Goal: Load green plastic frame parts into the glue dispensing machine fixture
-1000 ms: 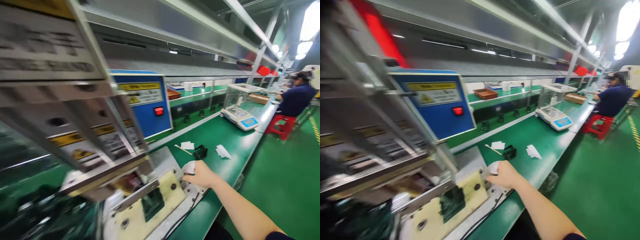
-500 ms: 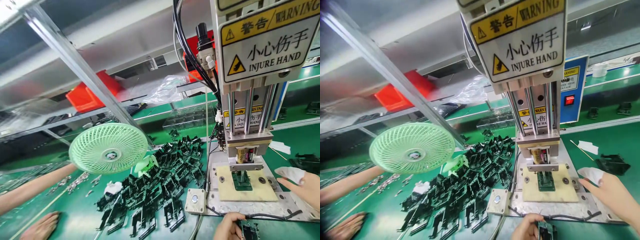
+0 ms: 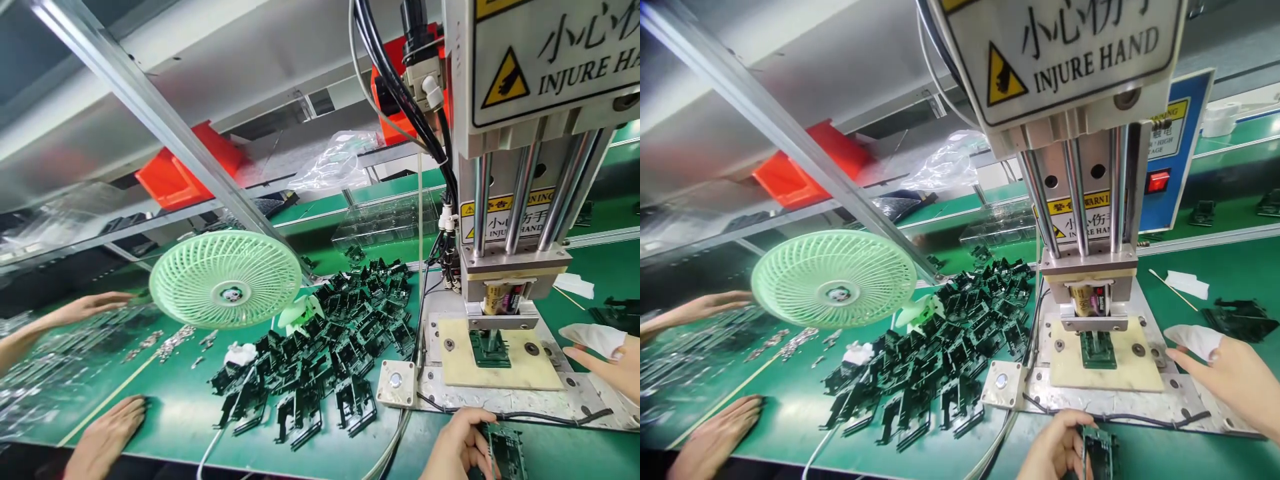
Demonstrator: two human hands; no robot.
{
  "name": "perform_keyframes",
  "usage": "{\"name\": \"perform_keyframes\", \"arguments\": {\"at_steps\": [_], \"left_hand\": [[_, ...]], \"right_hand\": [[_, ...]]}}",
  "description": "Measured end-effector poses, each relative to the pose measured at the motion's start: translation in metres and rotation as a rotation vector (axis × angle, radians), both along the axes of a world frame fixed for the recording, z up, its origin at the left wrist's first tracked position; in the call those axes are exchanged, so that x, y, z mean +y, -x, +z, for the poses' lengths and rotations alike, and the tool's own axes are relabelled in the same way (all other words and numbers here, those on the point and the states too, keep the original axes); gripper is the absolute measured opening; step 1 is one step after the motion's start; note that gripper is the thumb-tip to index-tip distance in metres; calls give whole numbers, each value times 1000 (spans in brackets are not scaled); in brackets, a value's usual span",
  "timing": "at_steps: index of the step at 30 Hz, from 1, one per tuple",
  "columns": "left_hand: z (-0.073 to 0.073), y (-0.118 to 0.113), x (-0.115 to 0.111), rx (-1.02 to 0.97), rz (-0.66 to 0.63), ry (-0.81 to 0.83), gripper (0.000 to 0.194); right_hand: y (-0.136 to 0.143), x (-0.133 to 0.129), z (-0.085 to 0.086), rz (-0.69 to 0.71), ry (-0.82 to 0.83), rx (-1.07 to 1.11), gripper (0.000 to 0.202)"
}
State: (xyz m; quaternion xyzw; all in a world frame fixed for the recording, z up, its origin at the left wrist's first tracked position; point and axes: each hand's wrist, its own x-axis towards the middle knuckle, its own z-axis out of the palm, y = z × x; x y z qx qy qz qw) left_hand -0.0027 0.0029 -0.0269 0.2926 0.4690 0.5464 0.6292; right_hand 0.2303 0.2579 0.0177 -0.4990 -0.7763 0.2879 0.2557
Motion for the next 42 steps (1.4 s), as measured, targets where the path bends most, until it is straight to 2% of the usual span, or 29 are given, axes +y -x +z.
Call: {"name": "perform_keyframes", "arguments": {"at_steps": [3, 5, 9, 12, 16, 21, 30, 34, 38, 42], "left_hand": [[1, -2, -2, 34, 34, -11, 101], [7, -3, -5, 113, 27, -23, 105], [21, -4, -11, 237, 10, -38, 90], [26, -3, -13, 283, 1, -64, 79], [33, -2, -13, 325, -19, -109, 69], [44, 0, -16, 349, -44, -96, 59], [53, -4, -11, 334, -25, -134, 59], [50, -4, -12, 350, -12, -148, 60], [41, -3, -13, 376, 9, -176, 64], [42, -1, -16, 338, 15, -116, 65]], "right_hand": [[1, -1, 8, 54, 128, -56, 34], [3, -6, 17, 51, 132, -70, 35], [10, -15, 34, 77, 49, -61, 33], [14, -17, 40, 91, 42, -12, 39], [17, -18, 43, 129, 40, 20, 44], [19, -20, 44, 113, 39, 47, 37], [17, -21, 43, 88, 34, -15, 38], [14, -19, 45, 79, 51, -34, 43], [27, -25, 58, 241, 85, 11, 48], [67, -40, 71, 405, 91, 67, 56]]}}
